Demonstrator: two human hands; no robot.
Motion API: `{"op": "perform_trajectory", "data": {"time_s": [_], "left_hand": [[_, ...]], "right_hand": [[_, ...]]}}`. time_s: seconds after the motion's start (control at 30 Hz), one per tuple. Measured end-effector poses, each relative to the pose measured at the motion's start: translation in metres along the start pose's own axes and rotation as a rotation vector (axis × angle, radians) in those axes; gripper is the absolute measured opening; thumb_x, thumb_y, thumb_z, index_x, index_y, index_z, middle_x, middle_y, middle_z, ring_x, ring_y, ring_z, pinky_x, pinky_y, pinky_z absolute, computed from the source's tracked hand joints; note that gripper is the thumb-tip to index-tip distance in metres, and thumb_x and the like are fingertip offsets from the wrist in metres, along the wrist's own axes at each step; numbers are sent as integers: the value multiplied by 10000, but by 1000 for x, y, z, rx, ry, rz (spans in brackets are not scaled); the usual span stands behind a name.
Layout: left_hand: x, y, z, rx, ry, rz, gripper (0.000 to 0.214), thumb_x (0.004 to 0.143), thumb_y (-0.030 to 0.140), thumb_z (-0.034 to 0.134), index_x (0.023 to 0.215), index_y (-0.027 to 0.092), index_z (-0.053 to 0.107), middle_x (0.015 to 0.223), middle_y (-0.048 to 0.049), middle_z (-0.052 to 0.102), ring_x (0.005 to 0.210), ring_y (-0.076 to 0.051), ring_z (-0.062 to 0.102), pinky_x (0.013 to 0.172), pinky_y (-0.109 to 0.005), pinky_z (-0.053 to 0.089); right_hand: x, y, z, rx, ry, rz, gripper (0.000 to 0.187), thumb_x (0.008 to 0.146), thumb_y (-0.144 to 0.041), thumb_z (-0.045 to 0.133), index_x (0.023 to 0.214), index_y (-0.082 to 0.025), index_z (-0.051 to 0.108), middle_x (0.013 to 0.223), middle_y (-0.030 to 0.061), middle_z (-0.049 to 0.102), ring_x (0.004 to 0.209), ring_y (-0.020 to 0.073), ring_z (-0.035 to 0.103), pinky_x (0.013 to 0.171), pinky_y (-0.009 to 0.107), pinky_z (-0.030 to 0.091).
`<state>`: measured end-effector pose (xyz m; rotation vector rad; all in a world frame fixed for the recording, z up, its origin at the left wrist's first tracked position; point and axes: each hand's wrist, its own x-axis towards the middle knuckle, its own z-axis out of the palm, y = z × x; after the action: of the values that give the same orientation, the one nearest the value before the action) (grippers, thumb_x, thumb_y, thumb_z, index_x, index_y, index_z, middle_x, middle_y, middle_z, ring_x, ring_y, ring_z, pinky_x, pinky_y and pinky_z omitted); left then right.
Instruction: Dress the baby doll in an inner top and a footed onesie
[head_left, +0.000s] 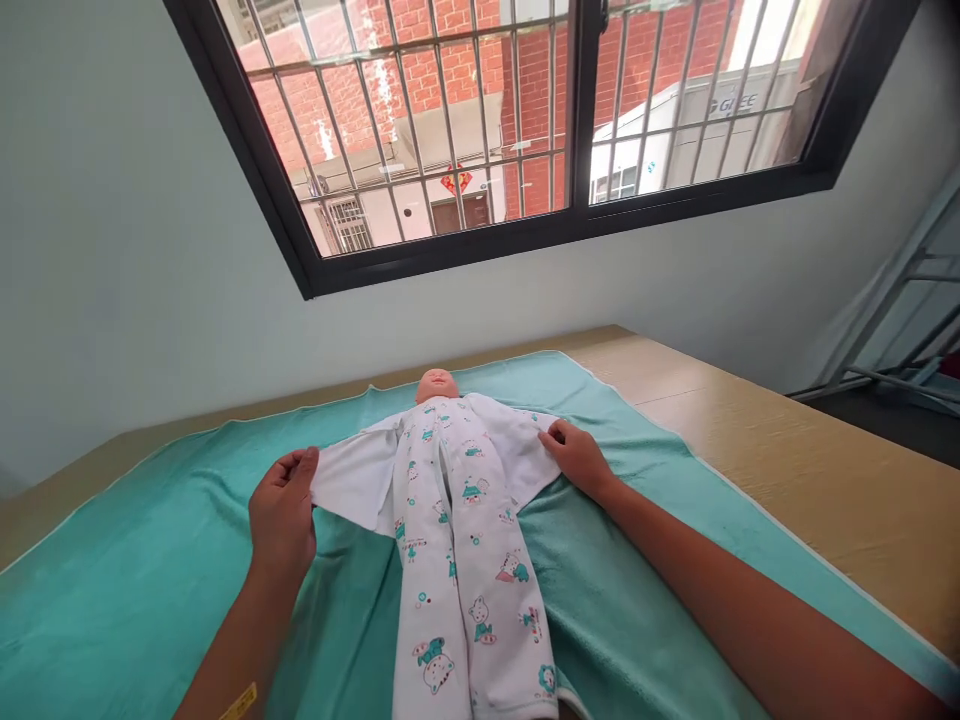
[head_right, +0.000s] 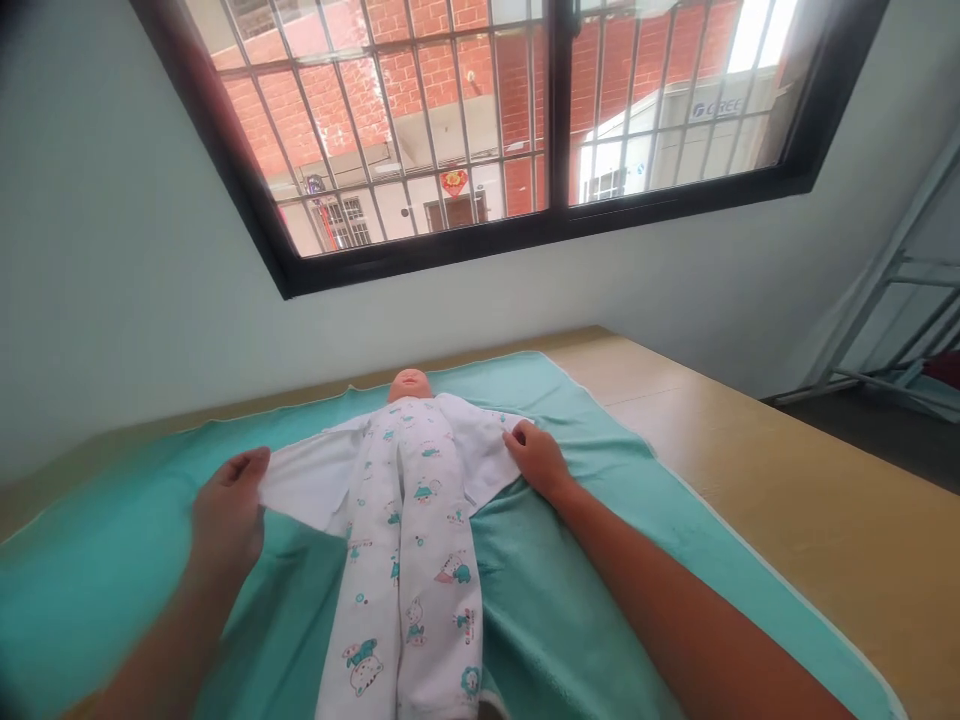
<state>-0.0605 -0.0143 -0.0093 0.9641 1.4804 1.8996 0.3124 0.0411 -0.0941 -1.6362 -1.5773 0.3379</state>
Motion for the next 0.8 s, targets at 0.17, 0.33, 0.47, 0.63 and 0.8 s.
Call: {"op": "perform_trajectory", "data": {"time_s": [0.17,0.33,0.47,0.63,0.8], "left_hand": [[-28,41,41,187,-162,153,320,661,434,709,830,177,617,692,31,574,586,-92,477,511,-195,384],[-46,45,76,382,-393,310,261,777,442,617,871,198,619,704,25,580,616,-116,500,547,-218,390],[-70,12,87,531,-612,413,171,839,355,541,917,223,615,659,41,544,599,-125,483,600,-246,399],[-87,-13,84,392,-679,512,196,898,235,427,1011,227,587,892,-11,625,780,-149,561,735,-273,433],[-85,-13,78,224,-544,557,171,935,232,414,1047,234,542,955,-19,593,862,-144,555,791,-273,433]], "right_hand": [[-2,-1,1,3,-43,-38,141,830,-334,500,744,-222,516,682,-13,604,637,155,526,611,263,356],[-6,-4,1,74,42,-100,129,821,-331,524,860,-211,551,819,15,611,708,162,549,676,283,424],[-9,-29,7,211,45,-245,210,820,-325,559,996,-211,549,1017,54,617,895,198,588,801,339,474],[6,-95,29,181,-112,-485,448,804,-340,627,1218,-215,512,1216,88,580,1120,239,531,963,389,426],[42,-155,68,-116,-310,-502,428,796,-277,622,1217,-240,555,1320,97,535,1175,289,484,905,414,419]]}}
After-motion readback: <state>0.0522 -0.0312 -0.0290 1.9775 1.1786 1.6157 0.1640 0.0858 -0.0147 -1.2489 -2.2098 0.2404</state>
